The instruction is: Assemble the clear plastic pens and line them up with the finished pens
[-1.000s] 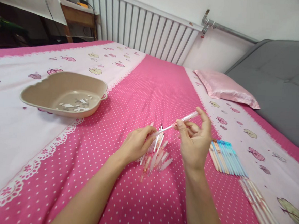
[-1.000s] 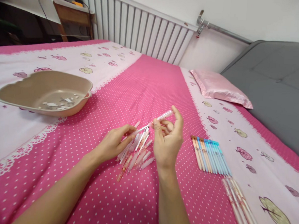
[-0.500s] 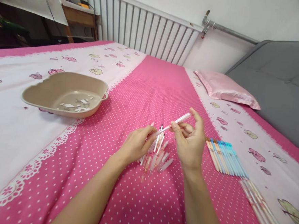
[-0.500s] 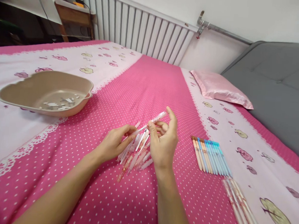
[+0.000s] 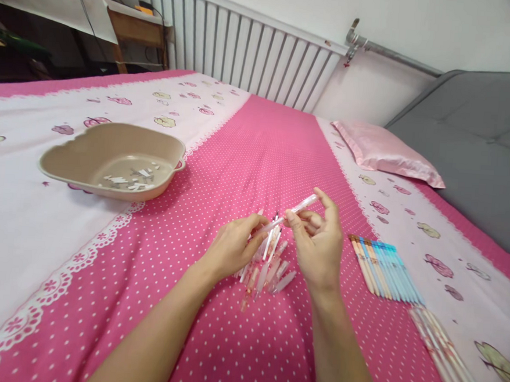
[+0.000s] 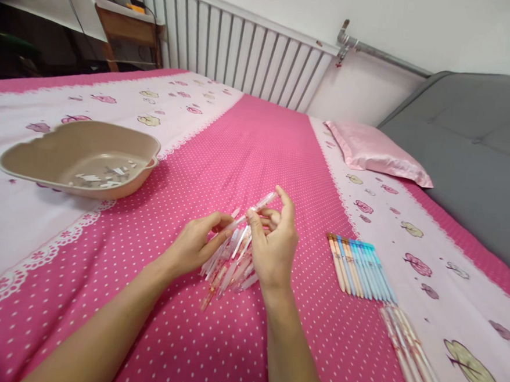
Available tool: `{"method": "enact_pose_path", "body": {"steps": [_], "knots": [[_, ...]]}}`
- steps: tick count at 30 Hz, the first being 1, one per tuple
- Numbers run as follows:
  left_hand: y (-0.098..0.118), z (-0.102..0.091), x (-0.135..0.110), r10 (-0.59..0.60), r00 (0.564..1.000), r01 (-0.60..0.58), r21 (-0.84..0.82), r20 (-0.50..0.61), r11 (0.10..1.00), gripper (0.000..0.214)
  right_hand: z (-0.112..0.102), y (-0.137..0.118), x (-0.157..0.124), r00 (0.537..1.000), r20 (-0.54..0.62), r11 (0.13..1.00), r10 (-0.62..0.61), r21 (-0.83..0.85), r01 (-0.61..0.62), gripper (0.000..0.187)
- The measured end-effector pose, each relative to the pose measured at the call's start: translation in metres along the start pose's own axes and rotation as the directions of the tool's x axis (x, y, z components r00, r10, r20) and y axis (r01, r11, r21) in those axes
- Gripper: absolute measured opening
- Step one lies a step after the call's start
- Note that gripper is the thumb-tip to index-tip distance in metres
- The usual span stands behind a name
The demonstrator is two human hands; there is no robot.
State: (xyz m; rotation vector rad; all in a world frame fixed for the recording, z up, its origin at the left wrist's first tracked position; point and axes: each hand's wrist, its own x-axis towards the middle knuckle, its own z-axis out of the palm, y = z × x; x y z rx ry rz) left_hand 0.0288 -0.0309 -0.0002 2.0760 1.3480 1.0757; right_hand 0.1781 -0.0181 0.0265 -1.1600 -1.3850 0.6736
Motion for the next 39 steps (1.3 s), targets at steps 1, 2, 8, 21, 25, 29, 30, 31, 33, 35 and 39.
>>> {"method": "enact_pose_path", "body": {"steps": [1, 2, 8, 21, 25, 29, 30, 31, 33, 35, 39], "knots": [[0.0000, 0.0000, 0.0001, 0.002, 1.000, -0.002, 0.000, 0.001, 1.000, 0.021, 0.0001, 0.0004, 0.0001, 1.000, -0.001, 1.000, -0.002, 0.001, 0.002, 0.065], [-0.0001, 0.0000, 0.0001, 0.003, 1.000, -0.003, -0.001, 0.001, 1.000, 0.021, 0.0002, 0.0008, 0.0002, 1.000, -0.002, 1.000, -0.004, 0.001, 0.004, 0.064], [-0.0004, 0.0001, -0.0002, 0.004, 1.000, -0.004, -0.002, -0.005, 1.000, 0.022, 0.0003, 0.0014, 0.0002, 1.000, 0.001, 1.000, -0.004, 0.001, 0.004, 0.061], [0.0007, -0.0002, -0.0003, -0.013, 1.000, 0.013, -0.010, -0.001, 1.000, 0.021, -0.0001, 0.0007, 0.0000, 0.999, 0.036, 1.000, 0.000, -0.021, 0.001, 0.058], [0.0012, -0.0007, -0.0002, -0.008, 1.000, 0.008, -0.010, -0.002, 1.000, 0.021, -0.0003, 0.0009, 0.0001, 0.999, 0.046, 1.000, 0.002, -0.007, -0.001, 0.058], [0.0018, -0.0016, -0.0002, -0.019, 1.000, 0.019, -0.007, 0.012, 1.000, 0.021, -0.0003, 0.0020, 0.0011, 0.997, 0.069, 1.000, 0.019, 0.007, -0.020, 0.058], [0.0019, -0.0017, -0.0002, -0.021, 1.000, 0.021, -0.006, 0.012, 1.000, 0.021, -0.0002, 0.0022, 0.0014, 0.997, 0.073, 1.000, 0.021, 0.007, -0.022, 0.058], [0.0019, -0.0017, -0.0002, -0.021, 1.000, 0.021, -0.006, 0.010, 1.000, 0.021, -0.0001, 0.0024, 0.0016, 0.997, 0.074, 1.000, 0.021, 0.008, -0.021, 0.058], [0.0019, -0.0016, -0.0002, -0.019, 1.000, 0.019, -0.009, 0.005, 1.000, 0.022, 0.0002, 0.0024, 0.0017, 0.997, 0.077, 1.000, 0.018, 0.009, -0.019, 0.060], [0.0019, -0.0014, -0.0002, -0.021, 1.000, 0.021, -0.015, 0.004, 1.000, 0.023, 0.0003, 0.0024, 0.0017, 0.996, 0.091, 1.000, 0.024, 0.012, -0.025, 0.061], [0.0006, -0.0005, -0.0001, -0.019, 1.000, 0.018, -0.035, -0.009, 0.999, 0.023, -0.0002, 0.0025, 0.0018, 0.991, 0.124, 0.998, 0.047, 0.024, -0.051, 0.060]]}}
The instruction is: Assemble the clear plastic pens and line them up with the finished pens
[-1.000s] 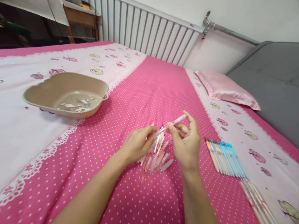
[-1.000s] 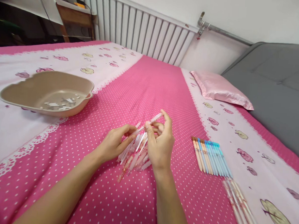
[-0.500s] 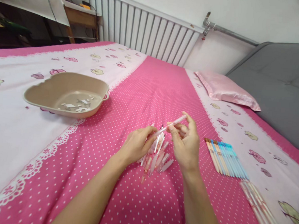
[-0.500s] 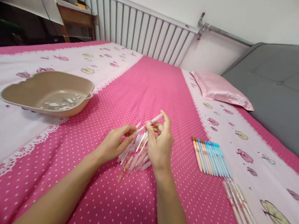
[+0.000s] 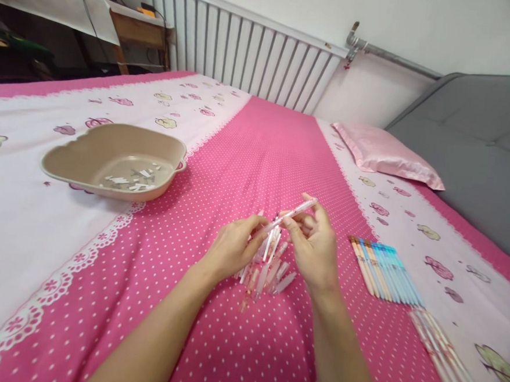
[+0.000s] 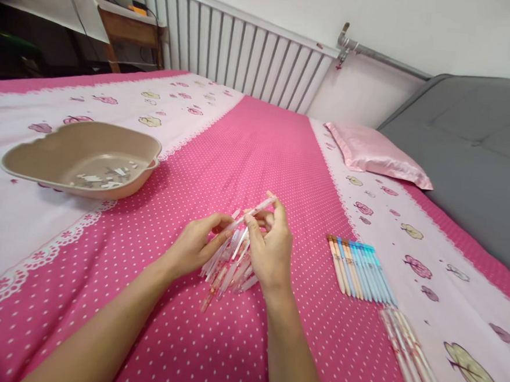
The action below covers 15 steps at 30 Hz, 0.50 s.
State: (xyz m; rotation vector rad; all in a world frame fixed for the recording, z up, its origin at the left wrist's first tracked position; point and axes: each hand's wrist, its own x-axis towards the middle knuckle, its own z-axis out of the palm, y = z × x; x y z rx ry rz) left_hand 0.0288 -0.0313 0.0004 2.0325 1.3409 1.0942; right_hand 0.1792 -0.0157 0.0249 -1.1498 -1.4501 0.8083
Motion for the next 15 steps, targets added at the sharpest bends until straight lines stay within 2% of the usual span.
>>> {"method": "enact_pose_path", "body": {"steps": [9, 15], "knots": [[-0.0030, 0.0023, 0.0007, 0.042, 0.999, -0.043, -0.072, -0.018, 0.996, 0.026, -0.0015, -0.0039, 0.0001, 0.993, 0.074, 0.992, 0.089, 0.087, -0.095, 0.049], [-0.0019, 0.0020, 0.0003, 0.042, 0.999, -0.042, -0.078, -0.008, 0.996, 0.025, -0.0025, -0.0057, 0.0005, 0.994, 0.067, 0.996, 0.088, 0.028, -0.090, 0.037]]}}
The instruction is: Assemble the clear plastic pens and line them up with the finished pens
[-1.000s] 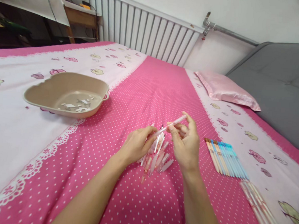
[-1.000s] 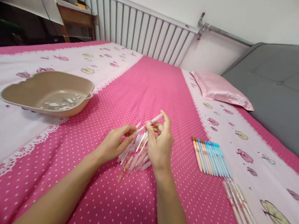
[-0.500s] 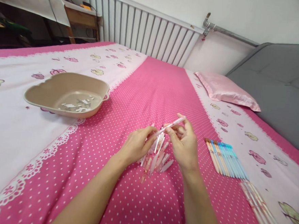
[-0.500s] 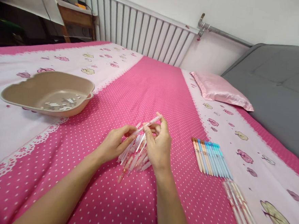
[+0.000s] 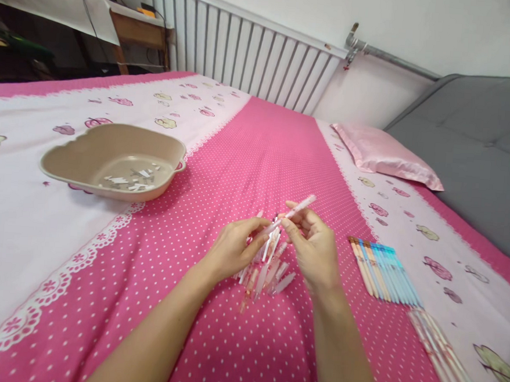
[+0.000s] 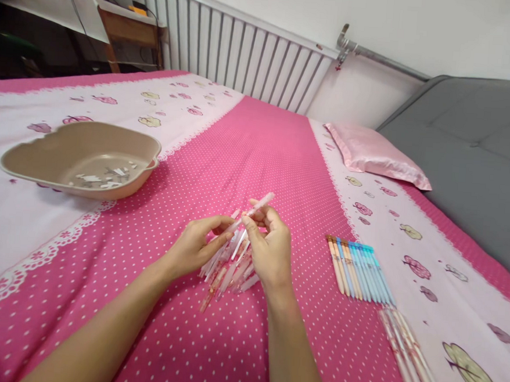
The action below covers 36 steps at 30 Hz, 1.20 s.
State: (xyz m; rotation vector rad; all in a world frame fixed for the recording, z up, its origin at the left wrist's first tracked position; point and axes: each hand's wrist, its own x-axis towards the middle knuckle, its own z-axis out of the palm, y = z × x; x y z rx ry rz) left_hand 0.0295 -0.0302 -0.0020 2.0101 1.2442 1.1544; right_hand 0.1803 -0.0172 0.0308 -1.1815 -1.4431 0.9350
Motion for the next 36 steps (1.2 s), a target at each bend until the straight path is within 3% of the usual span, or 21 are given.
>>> {"method": "enact_pose_path", "body": {"steps": [8, 21, 30, 36], "knots": [[-0.0006, 0.0010, -0.0004, 0.027, 0.999, -0.026, 0.027, -0.024, 0.999, 0.023, -0.0011, 0.0011, 0.0001, 1.000, -0.020, 1.000, -0.023, -0.020, 0.023, 0.026], [0.0009, 0.0006, -0.0007, 0.064, 0.998, -0.063, 0.029, -0.028, 0.998, 0.018, -0.0004, 0.0024, 0.0009, 0.998, -0.059, 0.996, 0.018, -0.083, -0.022, 0.033], [0.0008, -0.0019, -0.0008, 0.036, 0.999, -0.037, -0.030, -0.034, 0.999, 0.021, -0.0003, -0.0063, -0.0017, 0.998, 0.061, 0.969, 0.010, 0.247, -0.025, 0.053], [0.0003, -0.0009, -0.0003, 0.032, 0.999, -0.032, -0.018, -0.014, 0.999, 0.022, -0.0001, -0.0052, -0.0022, 0.996, 0.083, 0.960, 0.030, 0.275, -0.051, 0.057]]}}
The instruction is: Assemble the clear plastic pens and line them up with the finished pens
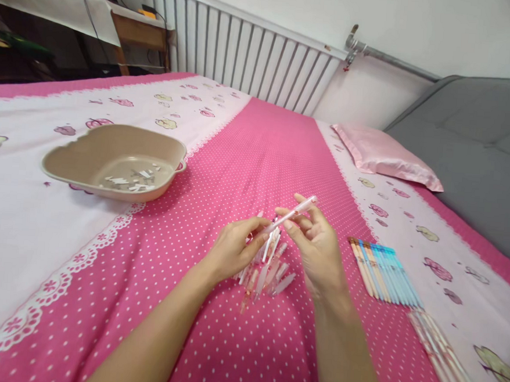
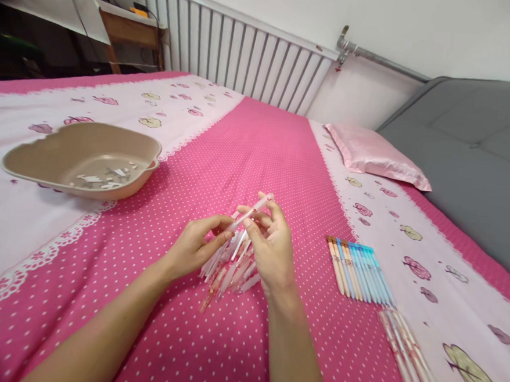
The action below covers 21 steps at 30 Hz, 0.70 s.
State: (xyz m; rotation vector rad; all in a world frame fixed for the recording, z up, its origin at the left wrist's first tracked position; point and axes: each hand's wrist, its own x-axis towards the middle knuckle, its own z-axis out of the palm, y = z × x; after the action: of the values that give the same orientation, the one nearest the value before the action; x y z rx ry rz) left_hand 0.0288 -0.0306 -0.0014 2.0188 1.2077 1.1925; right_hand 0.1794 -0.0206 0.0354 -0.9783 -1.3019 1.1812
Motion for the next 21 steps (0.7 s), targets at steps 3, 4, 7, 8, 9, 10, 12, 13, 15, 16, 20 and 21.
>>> {"method": "enact_pose_path", "body": {"steps": [3, 4, 7, 8, 9, 10, 12, 13, 15, 16, 20, 21], "knots": [[0.0004, 0.0005, 0.0002, 0.000, 1.000, 0.000, 0.006, 0.011, 1.000, 0.021, -0.0004, 0.0019, 0.0005, 1.000, -0.025, 1.000, 0.014, -0.018, -0.014, 0.053], [0.0006, 0.0005, 0.0002, 0.000, 1.000, -0.001, 0.008, 0.010, 1.000, 0.021, -0.0006, 0.0024, 0.0007, 0.999, -0.029, 1.000, 0.015, -0.023, -0.015, 0.052], [0.0015, 0.0002, 0.0000, 0.005, 1.000, -0.005, 0.006, 0.001, 1.000, 0.021, -0.0016, 0.0034, 0.0013, 0.999, -0.038, 1.000, 0.012, -0.028, -0.014, 0.050], [0.0018, 0.0001, -0.0001, 0.006, 1.000, -0.006, 0.004, -0.001, 1.000, 0.021, -0.0020, 0.0037, 0.0015, 0.999, -0.045, 0.999, 0.012, -0.032, -0.013, 0.049], [0.0021, 0.0001, -0.0002, 0.005, 1.000, -0.005, 0.000, -0.001, 1.000, 0.021, -0.0023, 0.0041, 0.0016, 0.998, -0.054, 0.999, 0.010, -0.040, -0.012, 0.049], [0.0023, 0.0001, -0.0003, 0.004, 1.000, -0.004, -0.004, 0.001, 1.000, 0.021, -0.0027, 0.0046, 0.0017, 0.998, -0.065, 0.998, 0.008, -0.055, -0.012, 0.048], [0.0025, 0.0003, -0.0006, 0.000, 1.000, 0.000, -0.007, 0.006, 1.000, 0.021, -0.0034, 0.0057, 0.0018, 0.996, -0.089, 0.996, -0.002, -0.092, -0.007, 0.047], [0.0025, 0.0004, -0.0007, -0.001, 1.000, 0.001, -0.008, 0.007, 1.000, 0.021, -0.0037, 0.0063, 0.0019, 0.995, -0.097, 0.994, -0.010, -0.109, 0.000, 0.046], [0.0024, 0.0008, -0.0009, 0.003, 1.000, -0.003, -0.010, 0.007, 1.000, 0.022, -0.0042, 0.0074, 0.0021, 0.993, -0.114, 0.990, -0.032, -0.141, 0.015, 0.042], [0.0024, 0.0010, -0.0010, 0.005, 1.000, -0.005, -0.012, 0.009, 1.000, 0.022, -0.0043, 0.0078, 0.0022, 0.992, -0.122, 0.987, -0.041, -0.162, 0.021, 0.042], [0.0032, 0.0013, -0.0006, 0.014, 1.000, -0.014, -0.014, 0.016, 1.000, 0.023, -0.0042, 0.0082, 0.0033, 0.985, -0.160, 0.967, -0.065, -0.252, 0.022, 0.046], [0.0035, 0.0012, -0.0005, 0.014, 1.000, -0.014, -0.013, 0.016, 1.000, 0.023, -0.0039, 0.0080, 0.0035, 0.985, -0.160, 0.965, -0.065, -0.261, 0.021, 0.047]]}}
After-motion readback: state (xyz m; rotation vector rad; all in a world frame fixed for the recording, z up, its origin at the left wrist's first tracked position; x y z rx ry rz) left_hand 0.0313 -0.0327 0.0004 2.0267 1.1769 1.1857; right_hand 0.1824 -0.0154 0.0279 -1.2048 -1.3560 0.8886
